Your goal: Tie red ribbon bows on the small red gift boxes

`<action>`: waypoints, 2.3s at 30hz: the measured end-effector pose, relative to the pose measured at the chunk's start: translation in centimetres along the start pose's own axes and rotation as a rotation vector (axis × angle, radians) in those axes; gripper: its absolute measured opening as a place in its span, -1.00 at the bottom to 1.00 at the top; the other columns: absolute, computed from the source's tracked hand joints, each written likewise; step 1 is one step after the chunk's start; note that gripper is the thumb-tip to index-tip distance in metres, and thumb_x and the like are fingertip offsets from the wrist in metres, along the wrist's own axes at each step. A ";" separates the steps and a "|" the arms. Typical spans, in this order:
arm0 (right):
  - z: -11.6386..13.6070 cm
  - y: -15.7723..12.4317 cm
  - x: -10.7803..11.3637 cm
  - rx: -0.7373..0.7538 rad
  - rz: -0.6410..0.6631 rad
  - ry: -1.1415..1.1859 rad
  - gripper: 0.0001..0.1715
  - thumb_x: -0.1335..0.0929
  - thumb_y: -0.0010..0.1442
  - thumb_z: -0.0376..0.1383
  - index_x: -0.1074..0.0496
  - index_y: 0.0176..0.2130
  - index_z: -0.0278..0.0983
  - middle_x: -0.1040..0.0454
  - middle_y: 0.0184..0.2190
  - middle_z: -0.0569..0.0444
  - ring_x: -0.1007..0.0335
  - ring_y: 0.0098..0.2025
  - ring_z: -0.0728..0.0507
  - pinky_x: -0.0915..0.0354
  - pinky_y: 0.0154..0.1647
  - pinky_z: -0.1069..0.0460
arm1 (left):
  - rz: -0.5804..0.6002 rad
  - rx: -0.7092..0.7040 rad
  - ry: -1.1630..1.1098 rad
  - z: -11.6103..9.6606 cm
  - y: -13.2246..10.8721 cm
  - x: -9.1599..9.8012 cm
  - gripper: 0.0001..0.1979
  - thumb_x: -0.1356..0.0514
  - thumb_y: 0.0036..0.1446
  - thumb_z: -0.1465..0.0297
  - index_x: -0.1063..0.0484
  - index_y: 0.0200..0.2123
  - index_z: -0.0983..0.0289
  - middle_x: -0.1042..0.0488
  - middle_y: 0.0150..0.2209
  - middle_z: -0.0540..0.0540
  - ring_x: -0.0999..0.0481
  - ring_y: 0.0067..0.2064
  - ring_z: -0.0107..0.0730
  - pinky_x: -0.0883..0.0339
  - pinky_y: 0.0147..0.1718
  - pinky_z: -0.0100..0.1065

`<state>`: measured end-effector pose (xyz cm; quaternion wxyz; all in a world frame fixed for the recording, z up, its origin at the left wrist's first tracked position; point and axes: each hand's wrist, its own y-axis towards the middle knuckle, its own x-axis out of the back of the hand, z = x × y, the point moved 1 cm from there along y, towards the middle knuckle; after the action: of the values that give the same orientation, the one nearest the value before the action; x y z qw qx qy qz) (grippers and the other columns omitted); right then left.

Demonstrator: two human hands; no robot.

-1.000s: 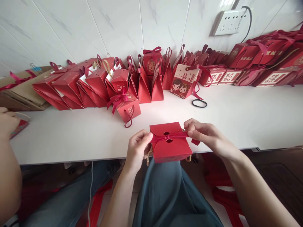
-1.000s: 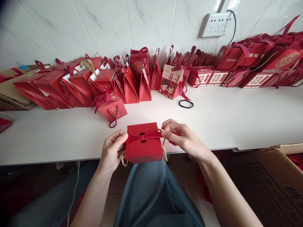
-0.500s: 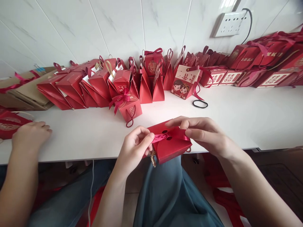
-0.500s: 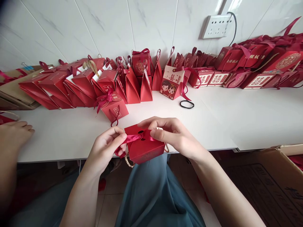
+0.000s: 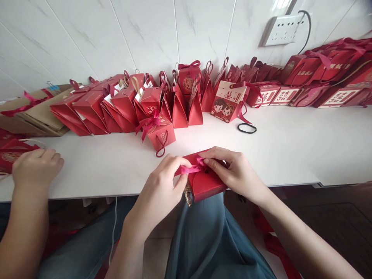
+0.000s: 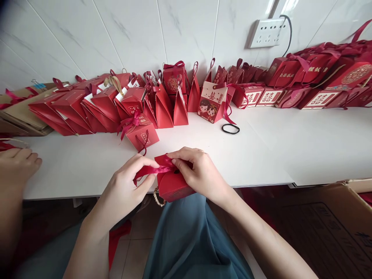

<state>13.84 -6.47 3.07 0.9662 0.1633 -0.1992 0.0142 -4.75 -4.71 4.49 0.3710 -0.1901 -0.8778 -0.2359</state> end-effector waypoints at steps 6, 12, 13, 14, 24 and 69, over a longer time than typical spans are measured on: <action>-0.1 -0.2 -0.4 -0.075 -0.129 0.043 -0.92 -0.34 0.19 -0.32 -0.38 -0.24 -0.24 -0.59 -0.35 0.10 -0.52 -0.28 -0.09 -0.36 -0.24 0.03 | -0.083 -0.265 0.218 -0.7 0.1 0.7 -0.88 -0.08 0.25 0.46 -0.41 -0.29 0.23 -0.36 -0.24 0.06 -0.46 -0.31 -0.46 -0.32 -0.37 -0.43; 0.5 0.0 -0.4 -0.051 -0.078 -0.065 -0.86 -0.32 0.20 -0.32 -0.50 -0.28 -0.18 -0.62 -0.30 0.11 -0.52 -0.24 -0.12 -0.31 -0.10 -0.03 | -0.100 -0.424 0.250 -1.8 1.5 0.7 -0.86 -0.07 0.26 0.48 -0.42 -0.24 0.23 -0.40 -0.30 0.04 -0.47 -0.30 -0.45 -0.34 -0.30 -0.43; 0.6 0.0 -0.3 -0.043 -0.063 -0.073 -0.84 -0.31 0.20 -0.32 -0.52 -0.31 -0.18 -0.62 -0.32 0.12 -0.52 -0.27 -0.12 -0.31 -0.11 -0.03 | -0.097 -0.432 0.228 -1.9 1.9 0.7 -0.86 -0.07 0.26 0.48 -0.42 -0.23 0.24 -0.41 -0.30 0.04 -0.47 -0.28 -0.45 -0.34 -0.28 -0.43; 0.6 0.0 -0.2 -0.034 -0.050 -0.078 -0.82 -0.31 0.20 -0.33 -0.53 -0.32 -0.17 -0.62 -0.35 0.13 -0.51 -0.30 -0.11 -0.31 -0.13 -0.02 | -0.097 -0.439 0.201 -1.9 2.2 0.7 -0.87 -0.07 0.26 0.49 -0.41 -0.22 0.24 -0.42 -0.29 0.04 -0.48 -0.27 -0.45 -0.34 -0.27 -0.44; 0.0 0.1 -0.1 -0.059 0.018 0.077 -0.79 -0.28 0.19 -0.41 -0.51 -0.33 -0.23 -0.56 -0.43 0.13 -0.49 -0.28 -0.10 -0.34 -0.23 0.05 | -0.130 -0.140 -0.169 1.3 5.1 -0.9 -0.89 -0.16 0.21 0.33 -0.38 -0.22 0.22 -0.50 -0.24 0.04 -0.51 -0.21 -0.41 -0.34 -0.25 -0.46; 0.0 -2.2 0.6 0.169 -0.197 -0.374 -0.97 -0.35 0.17 -0.32 -0.38 -0.33 -0.25 -0.40 -0.13 -0.07 -0.37 -0.03 -0.23 -0.28 -0.05 -0.17 | 0.086 0.138 -0.585 0.8 3.5 -3.1 -0.74 -0.16 0.18 0.28 -0.52 -0.50 0.20 -0.43 -0.13 0.04 -0.39 -0.02 -0.29 -0.20 0.01 -0.32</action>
<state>14.58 -8.63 2.62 0.8921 0.2620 -0.3559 -0.0939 -1.35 -1.90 2.64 0.1241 -0.2612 -0.9526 -0.0949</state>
